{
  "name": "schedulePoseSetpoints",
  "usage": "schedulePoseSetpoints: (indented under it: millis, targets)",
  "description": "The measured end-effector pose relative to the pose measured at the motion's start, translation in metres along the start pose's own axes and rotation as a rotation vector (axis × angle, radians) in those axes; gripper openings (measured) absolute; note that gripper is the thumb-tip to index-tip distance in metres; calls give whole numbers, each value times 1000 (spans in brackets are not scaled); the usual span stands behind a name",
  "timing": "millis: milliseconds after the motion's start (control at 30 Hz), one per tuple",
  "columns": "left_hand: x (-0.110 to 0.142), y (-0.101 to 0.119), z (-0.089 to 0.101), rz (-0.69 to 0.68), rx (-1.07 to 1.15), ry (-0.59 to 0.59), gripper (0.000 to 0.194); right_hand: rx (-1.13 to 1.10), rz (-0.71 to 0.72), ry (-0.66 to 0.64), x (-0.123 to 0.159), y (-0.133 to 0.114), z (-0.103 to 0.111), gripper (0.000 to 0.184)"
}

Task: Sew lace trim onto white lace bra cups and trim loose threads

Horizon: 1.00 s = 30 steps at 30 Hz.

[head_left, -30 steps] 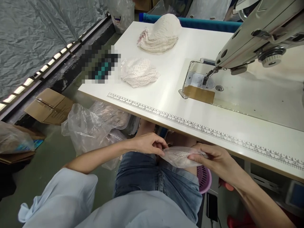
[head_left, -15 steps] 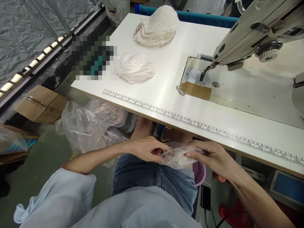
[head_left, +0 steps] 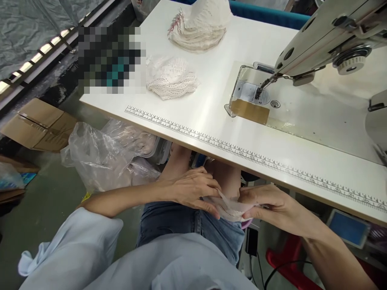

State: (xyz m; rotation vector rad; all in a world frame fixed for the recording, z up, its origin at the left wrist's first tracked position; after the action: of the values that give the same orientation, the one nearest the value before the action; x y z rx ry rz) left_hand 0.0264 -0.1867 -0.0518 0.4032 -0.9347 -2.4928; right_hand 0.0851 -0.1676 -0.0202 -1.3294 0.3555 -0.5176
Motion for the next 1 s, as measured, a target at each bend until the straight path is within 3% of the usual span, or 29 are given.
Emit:
schedulePoseSetpoints:
  millis: [100,233,300,433,533,667,833,1000]
  targets:
    - [11,-15,-15,31,-131,-15,43,-20,12,3,4,-2,1,10]
    - [32,-49,-16,264,-114,-5,44,-42,-29,27,3,-1,7,10]
    - [32,-50,-6,310,13,-3,46,-37,-106,12,1,5,6,11]
    - [11,-29,7,283,502,-27,79,-59,-151,14,-3,9,6,10]
    - [1,-25,5,296,692,-43,62,-31,-251,118,3,21,14,10]
    - [7,-33,-4,337,799,-37,34,-37,-384,285,21,38,27,11]
    - [14,-35,-1,332,897,13,19,-49,-435,338,25,50,26,18]
    - [22,-43,-5,444,928,-9,19,-61,-502,379,26,56,27,27]
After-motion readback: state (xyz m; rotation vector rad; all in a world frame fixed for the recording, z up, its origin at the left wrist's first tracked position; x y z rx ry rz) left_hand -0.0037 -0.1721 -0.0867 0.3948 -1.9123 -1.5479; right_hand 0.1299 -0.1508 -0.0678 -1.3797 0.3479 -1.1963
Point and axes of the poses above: each hand's wrist, its own x-axis away from the middle knuckle, its own z-axis out of the back of the hand, y = z × x, the point moved 10 cm from there along -x, towards the middle knuckle, and after that the axes turned 2 degrees about y, right-handed, at the moved point
